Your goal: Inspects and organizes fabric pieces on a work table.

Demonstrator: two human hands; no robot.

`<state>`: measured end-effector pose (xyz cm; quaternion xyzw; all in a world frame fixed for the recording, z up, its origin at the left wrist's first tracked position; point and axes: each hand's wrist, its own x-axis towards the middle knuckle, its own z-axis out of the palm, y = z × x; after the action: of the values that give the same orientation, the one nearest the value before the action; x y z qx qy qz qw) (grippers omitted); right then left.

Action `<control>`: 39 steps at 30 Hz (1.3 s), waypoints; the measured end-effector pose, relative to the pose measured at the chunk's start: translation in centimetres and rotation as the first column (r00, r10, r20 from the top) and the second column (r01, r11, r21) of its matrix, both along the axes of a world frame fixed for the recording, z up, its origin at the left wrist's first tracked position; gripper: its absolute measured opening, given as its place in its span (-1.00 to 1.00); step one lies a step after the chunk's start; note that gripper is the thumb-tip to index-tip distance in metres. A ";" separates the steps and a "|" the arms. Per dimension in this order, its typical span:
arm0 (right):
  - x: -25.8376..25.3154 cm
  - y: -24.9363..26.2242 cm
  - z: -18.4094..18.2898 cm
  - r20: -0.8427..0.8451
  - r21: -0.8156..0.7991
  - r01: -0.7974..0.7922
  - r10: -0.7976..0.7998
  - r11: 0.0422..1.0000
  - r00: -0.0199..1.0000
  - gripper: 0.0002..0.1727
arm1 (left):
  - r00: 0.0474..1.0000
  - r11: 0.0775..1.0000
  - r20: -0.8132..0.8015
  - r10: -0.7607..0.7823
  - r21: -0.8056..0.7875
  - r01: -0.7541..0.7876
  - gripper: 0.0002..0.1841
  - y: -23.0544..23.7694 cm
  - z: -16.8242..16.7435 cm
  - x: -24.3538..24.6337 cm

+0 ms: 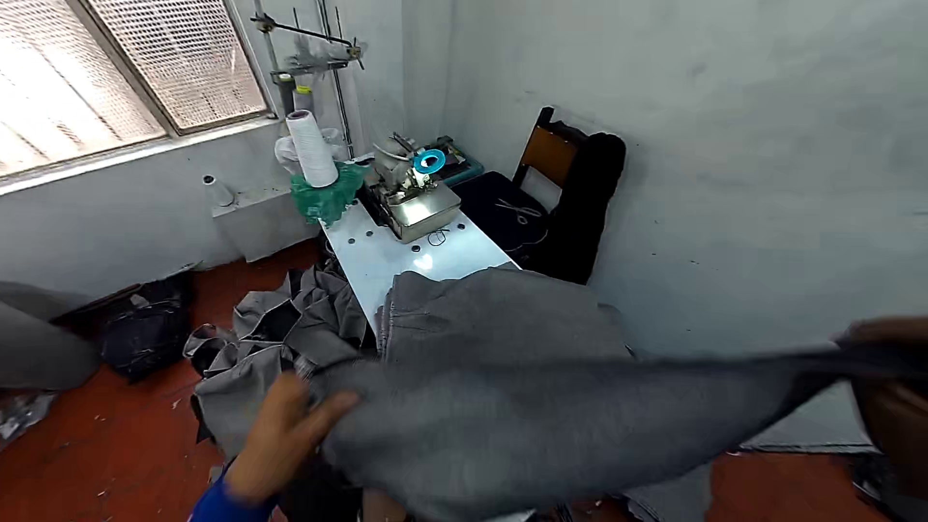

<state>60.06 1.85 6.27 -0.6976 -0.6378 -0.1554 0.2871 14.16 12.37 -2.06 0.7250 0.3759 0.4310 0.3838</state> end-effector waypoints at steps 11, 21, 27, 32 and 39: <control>-4.7 15.4 -23.4 -0.254 -0.713 -0.154 -0.047 0.684 0.966 -0.25 | 0.871 0.832 -0.410 0.269 -0.356 -0.425 -0.67 16.5 -19.7 12.8; -7.1 15.9 -25.5 -0.326 -0.825 -0.324 0.079 0.462 0.942 -0.53 | 0.692 0.654 -0.576 -0.435 -0.730 -0.197 -0.43 1.0 -33.9 4.3; -16.3 11.4 -21.8 -0.463 -0.755 -0.559 0.323 0.343 0.825 -0.68 | 0.715 0.658 -0.563 -0.414 -0.728 -0.193 -0.47 -1.2 -30.6 -0.9; -24.6 9.5 -24.6 -0.225 -0.931 -0.295 0.300 0.215 0.927 -0.36 | 0.756 0.681 -0.581 -0.302 -0.686 -0.255 -0.55 -4.9 -23.2 -4.1; -28.2 10.4 -27.4 -0.252 -0.865 -0.324 0.227 0.383 0.941 -0.52 | 0.730 0.761 -0.635 -0.252 -0.596 -0.256 -0.60 -7.9 -17.7 -3.6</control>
<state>31.85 12.23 -21.11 -0.6325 -0.7146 0.2888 -0.0764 10.60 4.49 -19.77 0.6512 0.6155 -0.0237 0.4433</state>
